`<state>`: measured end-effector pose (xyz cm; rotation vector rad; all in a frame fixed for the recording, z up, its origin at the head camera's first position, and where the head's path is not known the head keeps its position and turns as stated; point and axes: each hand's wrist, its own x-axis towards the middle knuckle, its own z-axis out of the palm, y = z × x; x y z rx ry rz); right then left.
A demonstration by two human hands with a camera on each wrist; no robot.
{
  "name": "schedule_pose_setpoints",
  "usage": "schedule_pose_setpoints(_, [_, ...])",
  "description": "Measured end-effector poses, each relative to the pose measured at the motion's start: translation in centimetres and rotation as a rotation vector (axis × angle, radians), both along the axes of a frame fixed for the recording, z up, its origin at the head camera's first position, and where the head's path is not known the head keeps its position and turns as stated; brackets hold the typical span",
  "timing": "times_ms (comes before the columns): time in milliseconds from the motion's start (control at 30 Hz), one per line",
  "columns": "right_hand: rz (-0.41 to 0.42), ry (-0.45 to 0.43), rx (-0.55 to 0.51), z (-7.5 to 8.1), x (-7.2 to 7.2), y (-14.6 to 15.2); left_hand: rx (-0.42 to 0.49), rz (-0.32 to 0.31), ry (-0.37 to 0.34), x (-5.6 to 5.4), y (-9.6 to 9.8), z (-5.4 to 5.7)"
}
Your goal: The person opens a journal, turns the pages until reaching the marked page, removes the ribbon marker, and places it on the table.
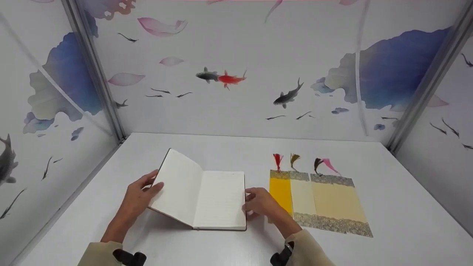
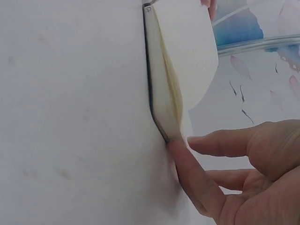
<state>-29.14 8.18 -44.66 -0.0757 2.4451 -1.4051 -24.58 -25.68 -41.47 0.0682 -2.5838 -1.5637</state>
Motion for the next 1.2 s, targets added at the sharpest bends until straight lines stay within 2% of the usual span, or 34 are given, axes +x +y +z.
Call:
schedule_pose_setpoints(133, [0.018, -0.09, -0.076, 0.6, -0.2, 1.0, 0.175, -0.135, 0.016, 0.4, 1.3, 0.7])
schedule_pose_setpoints(233, [0.027, -0.133, -0.136, 0.9, -0.4, 1.5, 0.274, -0.205, 0.038, 0.5, 2.6, 1.0])
schedule_pose_setpoints(333, [0.036, -0.156, -0.218, 0.9, -0.6, 1.7, 0.323, -0.265, 0.041, 0.6, 3.8, 1.1])
schedule_pose_setpoints(467, [0.031, -0.172, -0.313, 0.7, -0.5, 1.9, 0.335, -0.369, 0.013, 0.6, 5.4, 0.7])
schedule_pose_setpoints(567, [0.027, -0.166, -0.339, 0.6, -0.4, 1.9, 0.255, -0.422, -0.005, 0.6, 6.8, 0.1])
schedule_pose_setpoints(700, [0.044, -0.146, -0.329, 0.6, -0.3, 1.7, 0.005, -0.485, -0.064, 0.8, 8.5, -1.1])
schedule_pose_setpoints(867, [0.08, -0.131, -0.246, 0.5, -0.1, 1.2, -0.237, -0.551, -0.181, 1.4, 9.5, -2.3])
schedule_pose_setpoints(1000, [0.088, -0.093, -0.181, 0.3, 0.0, 0.7, -0.376, -0.576, -0.156, 1.6, 9.8, -2.7])
schedule_pose_setpoints(1200, [0.08, 0.015, -0.083, -0.2, 0.2, 0.0, -0.496, -0.565, -0.086, 2.0, 10.4, -2.9])
